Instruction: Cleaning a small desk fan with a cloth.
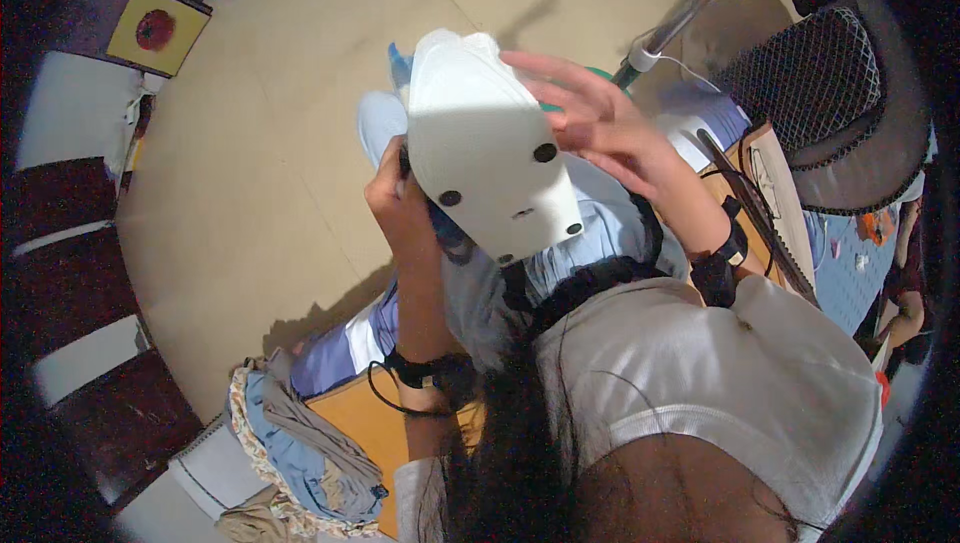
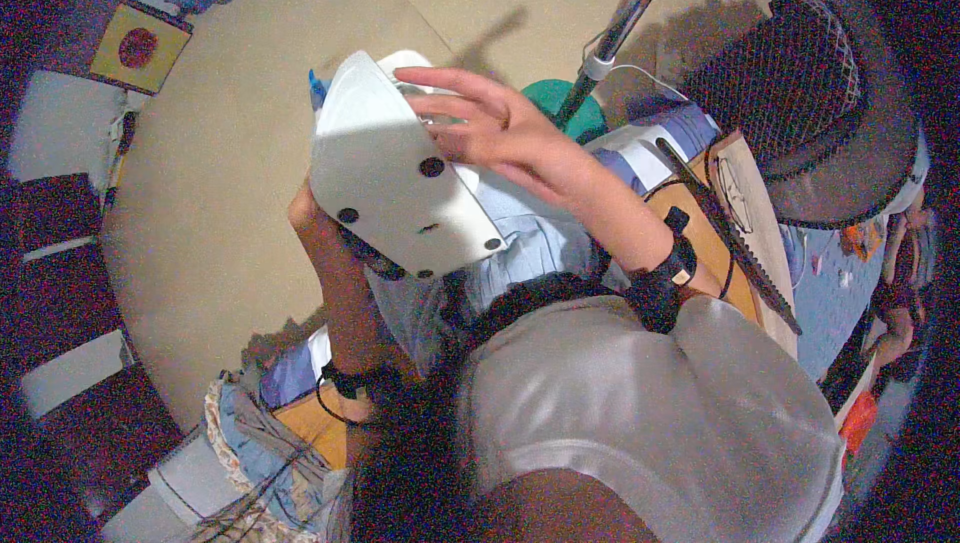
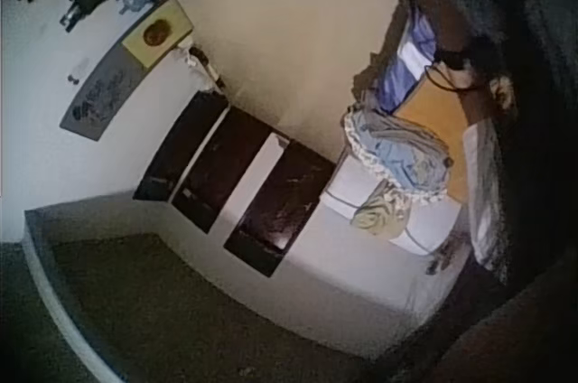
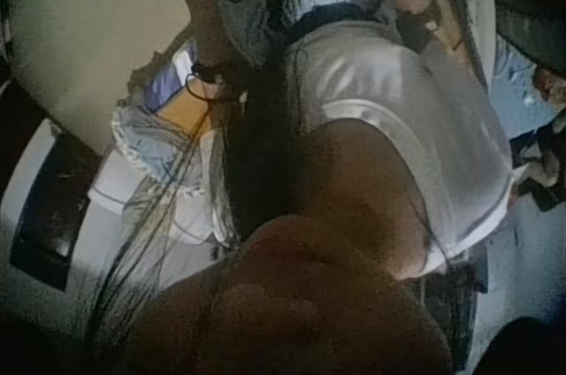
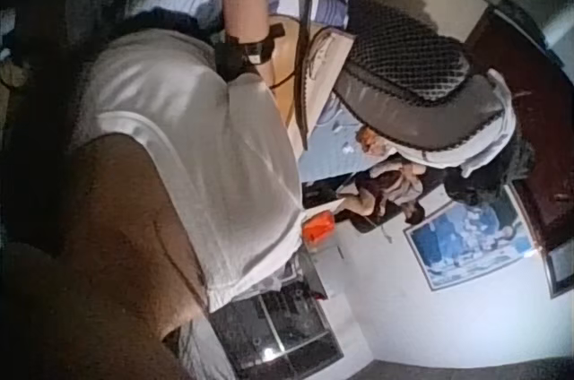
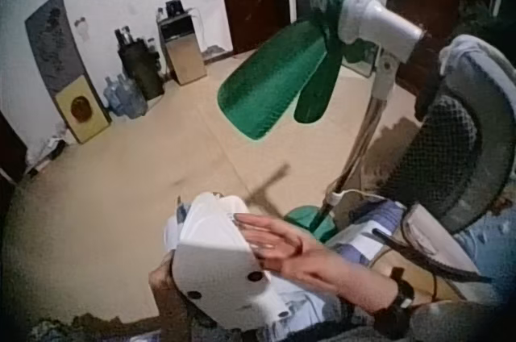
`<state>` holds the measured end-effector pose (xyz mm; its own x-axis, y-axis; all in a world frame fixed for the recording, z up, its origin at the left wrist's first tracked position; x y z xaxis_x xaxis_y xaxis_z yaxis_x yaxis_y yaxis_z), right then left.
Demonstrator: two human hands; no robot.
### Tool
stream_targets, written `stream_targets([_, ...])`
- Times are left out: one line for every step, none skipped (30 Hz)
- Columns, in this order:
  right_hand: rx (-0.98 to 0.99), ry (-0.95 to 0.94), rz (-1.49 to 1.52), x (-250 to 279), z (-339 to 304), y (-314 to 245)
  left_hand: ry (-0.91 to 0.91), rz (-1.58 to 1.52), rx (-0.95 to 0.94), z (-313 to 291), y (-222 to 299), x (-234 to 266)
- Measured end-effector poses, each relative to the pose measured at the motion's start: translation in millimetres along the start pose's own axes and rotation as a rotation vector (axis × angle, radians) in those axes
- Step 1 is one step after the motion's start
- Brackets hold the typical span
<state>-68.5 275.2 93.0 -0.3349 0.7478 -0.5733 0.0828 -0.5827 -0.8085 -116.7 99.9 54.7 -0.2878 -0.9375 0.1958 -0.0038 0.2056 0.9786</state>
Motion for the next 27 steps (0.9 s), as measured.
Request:
stream_targets([-0.036, 0.013, -0.029, -8.6, 1.7, -5.6, 0.016, -0.181, 0.024, 2.1, -2.1, 0.8])
stream_targets([-0.020, 0.013, -0.093, -10.2, 2.9, -6.7, 0.015, -0.245, 0.030, 4.0, -5.1, 0.2])
stream_targets([-0.003, 0.013, -0.156, -10.4, 3.8, -6.0, 0.014, -0.309, 0.035, 5.4, -11.7, -0.5])
stream_targets([0.013, 0.024, -0.224, -8.0, 2.7, -4.3, 0.003, -0.378, 0.042, 6.8, -20.2, -3.4])
stream_targets([-0.021, 0.074, -0.197, 0.8, 1.6, 3.1, 0.003, -0.345, 0.047, 6.7, -26.7, -3.8])
stream_targets([-0.028, 0.097, -0.185, 3.0, 0.1, 5.2, 0.004, -0.312, 0.053, 5.7, -32.8, -3.7])
stream_targets([-0.040, 0.123, -0.176, 5.7, -3.1, 7.9, 0.004, -0.286, 0.061, 5.0, -36.3, -6.4])
stream_targets([-0.053, 0.149, -0.167, 9.0, -5.6, 10.3, -0.031, -0.307, 0.062, 5.4, -36.4, -11.8])
stream_targets([-0.057, 0.165, -0.169, 12.1, -7.0, 11.4, -0.065, -0.329, 0.062, 5.8, -33.1, -16.9])
stream_targets([-0.062, 0.176, -0.164, 13.4, -7.5, 12.6, -0.094, -0.346, 0.065, 4.9, -27.0, -20.0])
stream_targets([-0.067, 0.187, -0.160, 14.8, -8.3, 13.8, -0.071, -0.304, 0.066, 3.4, -22.3, -18.8])
stream_targets([-0.066, 0.196, -0.166, 17.1, -10.3, 14.9, -0.048, -0.263, 0.068, 1.9, -17.4, -18.0])
stream_targets([-0.061, 0.204, -0.172, 19.6, -12.1, 15.9, -0.025, -0.220, 0.067, 1.4, -11.4, -15.9])
stream_targets([-0.056, 0.212, -0.179, 21.3, -13.3, 15.8, 0.007, -0.248, 0.041, 0.8, -3.1, -11.7])
stream_targets([-0.055, 0.214, -0.184, 21.0, -13.4, 14.7, 0.041, -0.276, 0.015, 0.1, 5.5, -6.4])
stream_targets([-0.054, 0.215, -0.189, 20.7, -13.9, 14.1, 0.074, -0.303, -0.011, -0.4, 11.4, -0.9])
stream_targets([-0.054, 0.216, -0.194, 20.8, -14.4, 13.8, 0.113, -0.028, -0.119, -1.1, 27.8, 7.3])
stream_targets([-0.045, 0.199, -0.212, 21.7, -14.4, 14.9, -0.016, 0.084, -0.256, -1.0, 45.7, -3.1])
stream_targets([-0.033, 0.188, -0.238, 25.6, -16.1, 16.6, -0.152, 0.189, -0.397, -3.1, 63.0, -16.8])
stream_targets([-0.025, 0.166, -0.252, 26.1, -16.1, 17.3, -0.278, 0.305, -0.529, -10.0, 81.4, -28.9])
stream_targets([-0.092, 0.172, -0.247, 28.9, -19.2, 21.9, -0.328, 0.441, -0.563, -12.3, 96.2, -35.6])
stream_targets([-0.155, 0.180, -0.244, 32.2, -24.0, 25.7, -0.406, 0.474, -0.536, -9.7, 101.4, -39.8])
stream_targets([-0.218, 0.188, -0.242, 34.2, -27.2, 30.6, -0.483, 0.506, -0.508, -5.9, 104.0, -42.5])
stream_targets([-0.195, 0.152, -0.269, 30.9, -25.5, 29.6, -0.561, 0.537, -0.479, -1.8, 101.7, -45.2])
stream_targets([-0.169, 0.128, -0.300, 29.1, -26.7, 27.8, -0.573, 0.547, -0.463, 7.3, 98.0, -45.5])
stream_targets([-0.144, 0.088, -0.321, 24.0, -25.5, 27.5, -0.573, 0.570, -0.435, 16.7, 94.8, -42.3])
stream_targets([-0.151, 0.041, -0.318, 15.1, -23.1, 26.9, -0.574, 0.591, -0.407, 25.4, 91.1, -38.9])
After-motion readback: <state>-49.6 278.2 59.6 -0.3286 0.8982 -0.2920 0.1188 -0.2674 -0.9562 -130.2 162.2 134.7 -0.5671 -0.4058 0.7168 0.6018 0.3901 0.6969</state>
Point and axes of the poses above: each hand's wrist, its own z-axis towards the middle knuckle, its own x-axis out of the back of the hand, y = z × x, the point moved 9 cm from there along z, towards the middle knuckle, and after that the axes turned 10 degrees about -y, right-handed, at the moved point
